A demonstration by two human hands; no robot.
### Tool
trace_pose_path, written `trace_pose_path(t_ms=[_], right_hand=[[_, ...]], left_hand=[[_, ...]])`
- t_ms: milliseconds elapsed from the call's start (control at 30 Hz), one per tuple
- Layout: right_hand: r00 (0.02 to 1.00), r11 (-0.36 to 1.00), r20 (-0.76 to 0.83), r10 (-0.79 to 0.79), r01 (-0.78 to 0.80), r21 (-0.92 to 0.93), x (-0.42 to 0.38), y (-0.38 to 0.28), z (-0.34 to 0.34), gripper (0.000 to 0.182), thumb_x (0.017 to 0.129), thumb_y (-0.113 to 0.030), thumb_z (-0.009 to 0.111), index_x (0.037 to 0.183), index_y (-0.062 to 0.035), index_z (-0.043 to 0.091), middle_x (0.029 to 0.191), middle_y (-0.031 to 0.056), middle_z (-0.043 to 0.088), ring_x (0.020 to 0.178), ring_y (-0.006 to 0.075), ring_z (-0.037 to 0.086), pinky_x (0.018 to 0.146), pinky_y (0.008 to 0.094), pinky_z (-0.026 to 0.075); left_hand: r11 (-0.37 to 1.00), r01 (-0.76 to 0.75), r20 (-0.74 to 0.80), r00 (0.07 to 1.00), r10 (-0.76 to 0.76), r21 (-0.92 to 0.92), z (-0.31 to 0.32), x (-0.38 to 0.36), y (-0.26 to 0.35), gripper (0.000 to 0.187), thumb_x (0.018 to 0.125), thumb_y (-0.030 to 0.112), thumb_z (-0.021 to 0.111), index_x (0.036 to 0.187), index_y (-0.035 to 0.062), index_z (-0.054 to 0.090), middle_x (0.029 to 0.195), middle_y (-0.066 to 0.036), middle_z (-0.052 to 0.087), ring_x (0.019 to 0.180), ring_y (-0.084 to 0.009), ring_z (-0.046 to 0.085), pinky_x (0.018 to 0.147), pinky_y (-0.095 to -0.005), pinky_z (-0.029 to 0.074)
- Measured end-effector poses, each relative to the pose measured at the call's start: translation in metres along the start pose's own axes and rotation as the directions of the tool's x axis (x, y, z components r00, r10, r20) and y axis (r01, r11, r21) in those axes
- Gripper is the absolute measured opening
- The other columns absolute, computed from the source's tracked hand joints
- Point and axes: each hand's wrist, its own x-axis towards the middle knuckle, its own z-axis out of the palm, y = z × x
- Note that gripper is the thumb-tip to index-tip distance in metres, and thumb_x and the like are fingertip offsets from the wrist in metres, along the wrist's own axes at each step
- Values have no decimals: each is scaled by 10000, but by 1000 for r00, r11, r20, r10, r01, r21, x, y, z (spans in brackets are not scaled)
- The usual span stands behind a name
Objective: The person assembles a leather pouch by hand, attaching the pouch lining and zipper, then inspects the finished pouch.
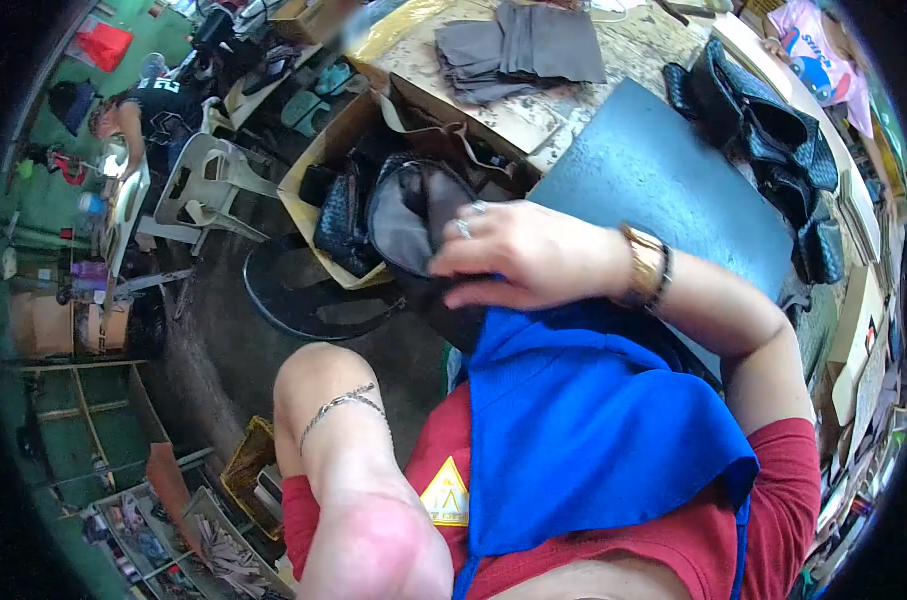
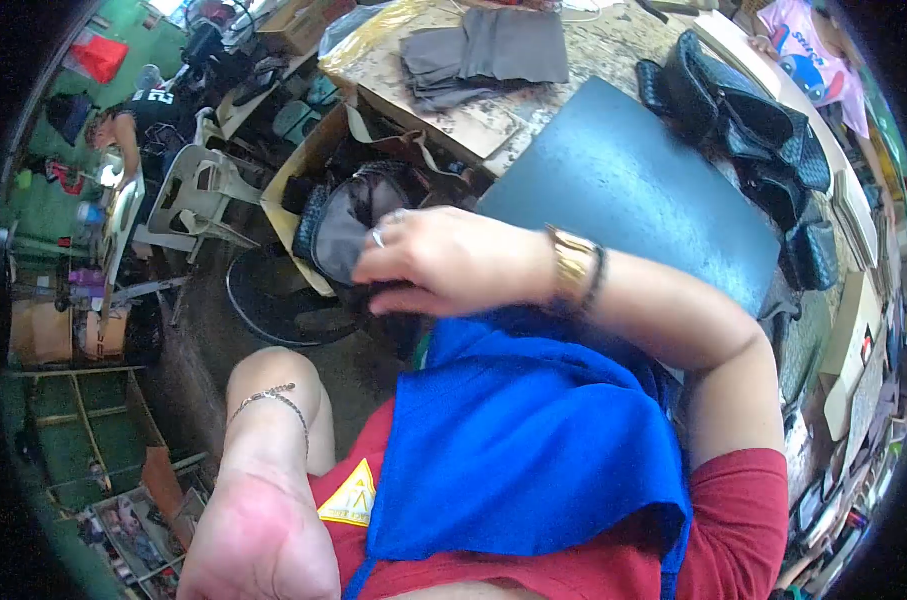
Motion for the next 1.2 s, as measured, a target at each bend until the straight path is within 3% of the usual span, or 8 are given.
trace_pose_path(t_ms=[267,367,467,600,733,933,1067,1200], right_hand=[[954,997,-292,70,-62,38,75,76,58,758,898,-289,697,1487,13,325,1493,247,398,1344,367,445,1129,394,370],[987,981,109,120,-135,142,17,46,65,692,884,-241,700,1467,-37,388,1329,240,541,1191,380,558,1012,433,459],[868,960,409,280,-265,-96,-60,14,45,439,886,-208,697,1293,-77,596,986,152,686,880,320,671,787,429,542],[909,911,-116,400,-408,-64,-145,-2,-2,192,880,-177,682,1054,-96,690,842,103,669,802,295,659,717,400,546],[747,608,-510,426,-654,-450,-215,9,-88,192,828,-160,732,1004,-100,686,935,73,691,866,270,662,762,370,543],[464,44,-885,-34,-884,-465,-277,45,-181,451,872,-393,711,1205,-97,644,1221,133,635,1180,307,560,1010,407,435],[-218,242,-902,372,-915,321,-277,53,-215,777,911,-539,607,1475,-74,342,1262,193,613,1153,359,600,969,453,472],[-310,608,-868,387,-622,493,-299,110,-232,798,855,-440,746,1443,-23,405,1234,207,623,1115,257,608,967,379,481]], left_hand=[[864,47,-286,951,114,501,-18,-47,-21,306,1003,405,508,1218,207,599,1229,60,549,1068,-144,513,946,-391,403],[773,439,-391,880,-268,457,-19,-117,-5,316,997,393,490,1130,130,606,1136,-44,577,977,-232,570,850,-417,480],[395,856,-220,478,-850,335,-7,-190,16,356,1005,301,471,1093,-13,614,1092,-224,634,965,-358,623,868,-404,499],[-70,994,53,-75,-996,85,35,-239,29,269,1000,228,503,1082,27,664,1138,-152,658,1031,-299,631,922,-402,482],[265,900,239,189,-953,346,73,-248,-5,229,920,224,631,1089,77,678,1167,-108,662,1135,-321,597,1033,-476,402],[322,820,389,133,-911,474,124,-252,-53,271,924,301,628,1138,146,690,1290,-78,619,1243,-301,548,1065,-509,364],[272,755,352,59,-934,597,138,-253,-56,304,922,367,615,1133,164,697,1297,-55,622,1242,-292,554,1046,-512,384],[261,732,345,37,-938,630,139,-250,-53,290,918,348,625,1135,170,698,1310,-49,619,1243,-285,555,1048,-511,383]])
